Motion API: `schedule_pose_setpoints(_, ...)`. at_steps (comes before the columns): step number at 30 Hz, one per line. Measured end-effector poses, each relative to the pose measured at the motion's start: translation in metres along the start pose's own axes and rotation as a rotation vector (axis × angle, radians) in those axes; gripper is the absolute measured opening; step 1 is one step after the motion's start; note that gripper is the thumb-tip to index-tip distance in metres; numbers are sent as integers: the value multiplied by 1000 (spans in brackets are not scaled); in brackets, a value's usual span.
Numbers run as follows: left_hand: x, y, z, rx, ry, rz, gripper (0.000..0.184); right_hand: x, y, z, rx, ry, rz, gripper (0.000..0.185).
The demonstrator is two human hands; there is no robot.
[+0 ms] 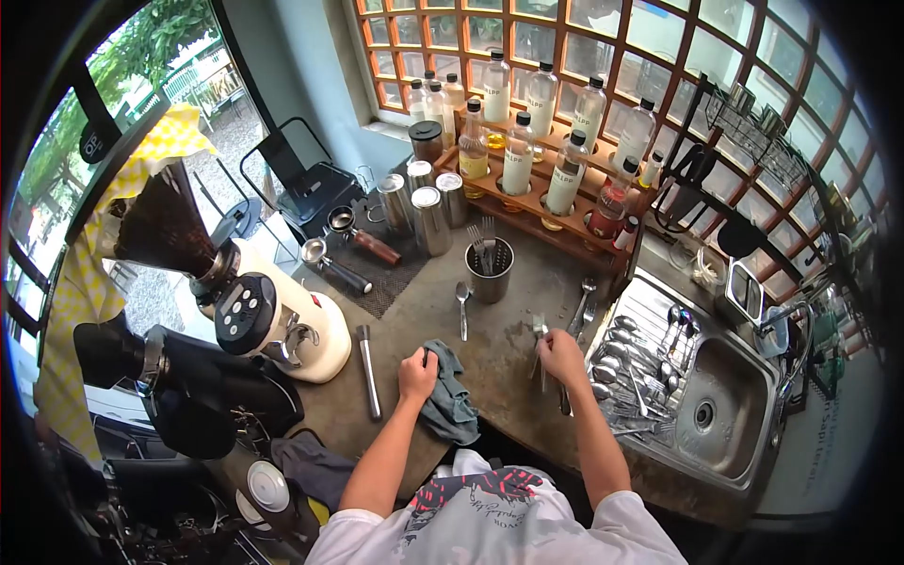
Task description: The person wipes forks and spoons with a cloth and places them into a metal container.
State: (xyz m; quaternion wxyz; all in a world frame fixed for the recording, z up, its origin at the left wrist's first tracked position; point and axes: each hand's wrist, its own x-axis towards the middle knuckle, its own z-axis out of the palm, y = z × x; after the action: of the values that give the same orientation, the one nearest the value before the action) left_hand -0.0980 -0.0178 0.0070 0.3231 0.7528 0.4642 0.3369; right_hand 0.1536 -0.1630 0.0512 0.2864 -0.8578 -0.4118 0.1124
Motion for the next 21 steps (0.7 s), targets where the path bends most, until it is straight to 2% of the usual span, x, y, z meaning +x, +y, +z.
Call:
schedule_pose_setpoints(1,1,0,0,-13,-1,-3,33,-1,-8,-5,1,7,-10,17)
schedule_pose_setpoints(4,2,0,-3,-102,-16,90,32,-17,-39,-15,731,337,-41,13)
schedule_pose_setpoints(5,0,-4,-4,-146,-32,132,31,-22,-45,-10,731,337,-48,13)
schedule_pose_setpoints(8,-10,-26,0,-200,18,140,34,-41,-59,11,806,100,-134,9)
schedule_pose_setpoints(10,-13,-53,11,-227,48,159,36,-54,-65,24,752,26,-134,9)
schedule_pose_setpoints(12,-20,-75,27,-733,124,-179,43,-61,-76,29,696,-51,-127,10)
schedule_pose_setpoints(13,-24,-50,14,-733,126,-175,43,-67,-86,24,729,-50,-112,10)
schedule_pose_setpoints(15,-40,44,-41,-1541,77,-693,47,-80,-107,15,797,-43,-75,11)
schedule_pose_setpoints(16,-45,61,-51,-1541,69,-692,47,-85,-116,16,797,-37,-73,11)
schedule_pose_setpoints(19,-60,89,-63,-1665,-169,-634,40,-103,-136,23,851,21,-296,16)
schedule_pose_setpoints(20,-65,88,-55,-1673,-176,-646,40,-109,-138,26,839,22,-287,16)
schedule_pose_setpoints(21,-69,85,-44,-1523,-152,-600,35,-115,-139,29,747,37,-353,17)
